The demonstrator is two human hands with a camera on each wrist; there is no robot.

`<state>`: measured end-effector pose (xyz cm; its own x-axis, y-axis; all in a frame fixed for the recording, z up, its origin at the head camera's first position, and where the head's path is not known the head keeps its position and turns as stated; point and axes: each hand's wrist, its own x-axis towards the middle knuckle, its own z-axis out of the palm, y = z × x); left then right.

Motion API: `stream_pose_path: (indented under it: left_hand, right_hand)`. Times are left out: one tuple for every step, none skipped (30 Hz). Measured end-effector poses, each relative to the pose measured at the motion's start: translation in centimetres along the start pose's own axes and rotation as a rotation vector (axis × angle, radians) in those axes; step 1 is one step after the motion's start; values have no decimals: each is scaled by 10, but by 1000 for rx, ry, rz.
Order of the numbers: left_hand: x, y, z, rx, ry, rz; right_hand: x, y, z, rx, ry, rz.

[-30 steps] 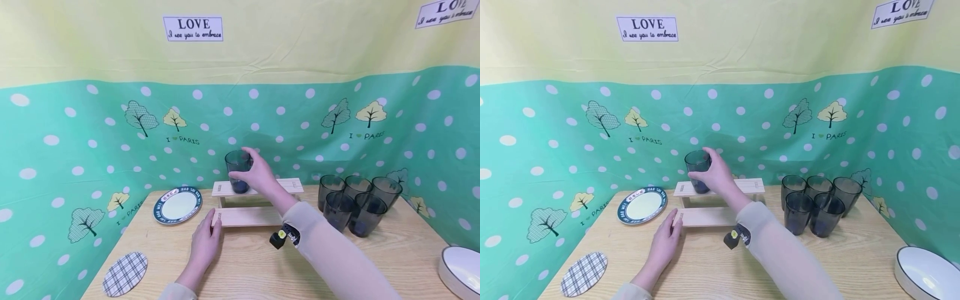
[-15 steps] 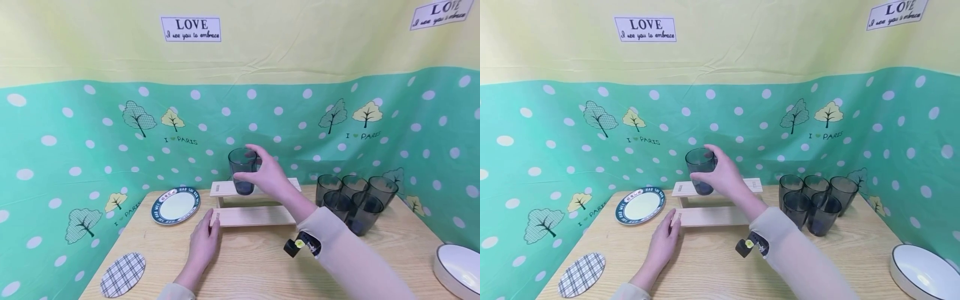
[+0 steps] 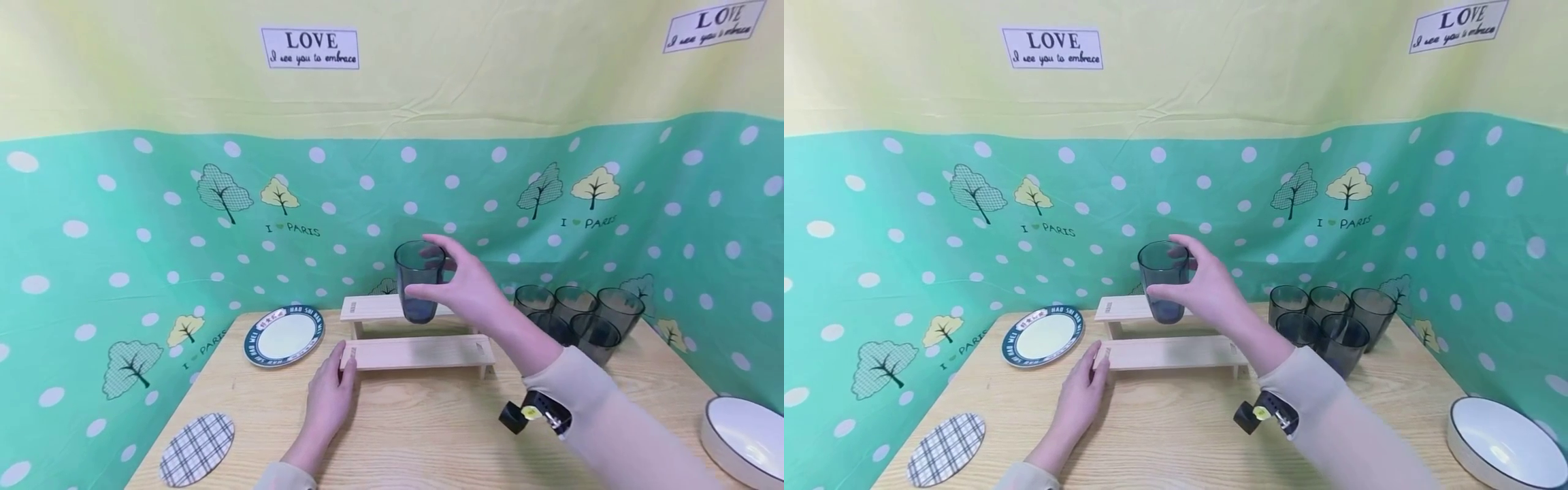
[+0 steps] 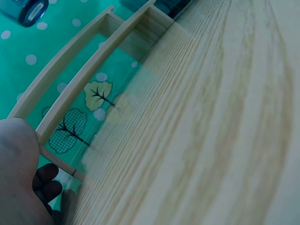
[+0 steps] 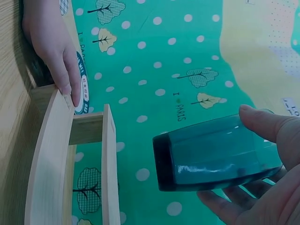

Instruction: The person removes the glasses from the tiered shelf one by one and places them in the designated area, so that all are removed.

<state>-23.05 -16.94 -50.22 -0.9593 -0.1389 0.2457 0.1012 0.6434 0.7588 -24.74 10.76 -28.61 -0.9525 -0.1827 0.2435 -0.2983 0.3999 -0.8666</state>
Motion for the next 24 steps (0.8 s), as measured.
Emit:
stream_pose_path:
  left_hand:
    - [0,0,0,-1,-3,-2]
    - [0,0,-1,-2,-6,-6]
    - [0,0,-1,-2,-9,-7]
    - [0,0,-1,-2,-11,-9]
    - [0,0,-1,-2,-12,-10]
    - [1,0,-1,-3,-14,-12]
    - [1,0,-1,-1,-15,-12]
    - [1,0,-1,0,-17,-12]
    - [1,0,-1,1,-18,-9]
    - [1,0,-2,2,-18,-8]
    - [1,0,-2,4,-17,-5]
    - [1,0,-2,5,-16,-2]
    - [1,0,-2,6,-15,1]
    - [1,0,-2,7,-14,4]
    - [0,1,-2,6,-12,5]
    - [0,0,-2,6,-12,6]
    - [1,0,-2,4,-12,6]
    - [1,0,-2,3,-12,5]
    - [1,0,-2,3,-13,4]
    - [1,0,-2,2,-13,3]
    - [1,0,-2,0,-14,3]
    - [1,0,-2,0,-14,3]
    - [1,-1,-2,-1,-15,3]
    - [1,-1,-1,-1,-15,3]
  right_hand:
    - [-2,0,-3,-3,-1,1]
    - [-4,0,-7,-9,-2,2]
    - [-6,1,-10,-12,-5,1]
    - [-8,2,-13,-18,-4,2]
    - [-10,2,-16,-18,-6,-2]
    - [-13,3,-19,-21,-6,-1]
    - [-15,4,-23,-23,-7,-1]
    - [-18,5,-26,-30,-7,4]
    - [-20,5,-30,-32,-8,5]
    - [-23,6,-34,-38,-7,6]
    - [-25,6,-38,-39,-8,3]
    - [-28,6,-41,-40,-8,4]
    - [-31,7,-46,-42,-8,4]
    - [-33,7,-49,-41,-9,5]
    - [-36,6,-53,-38,-8,3]
    - [-39,6,-57,-42,-6,3]
    - [-41,6,-61,-42,-5,5]
    - [-43,6,-65,-45,-3,11]
    - [-45,6,-69,-51,0,14]
    - [-47,5,-72,-57,2,14]
    - [-49,5,-76,-64,5,13]
    - [-50,5,-80,-70,8,12]
    - [-52,5,-84,-70,10,13]
    - [-53,5,-87,-72,13,13]
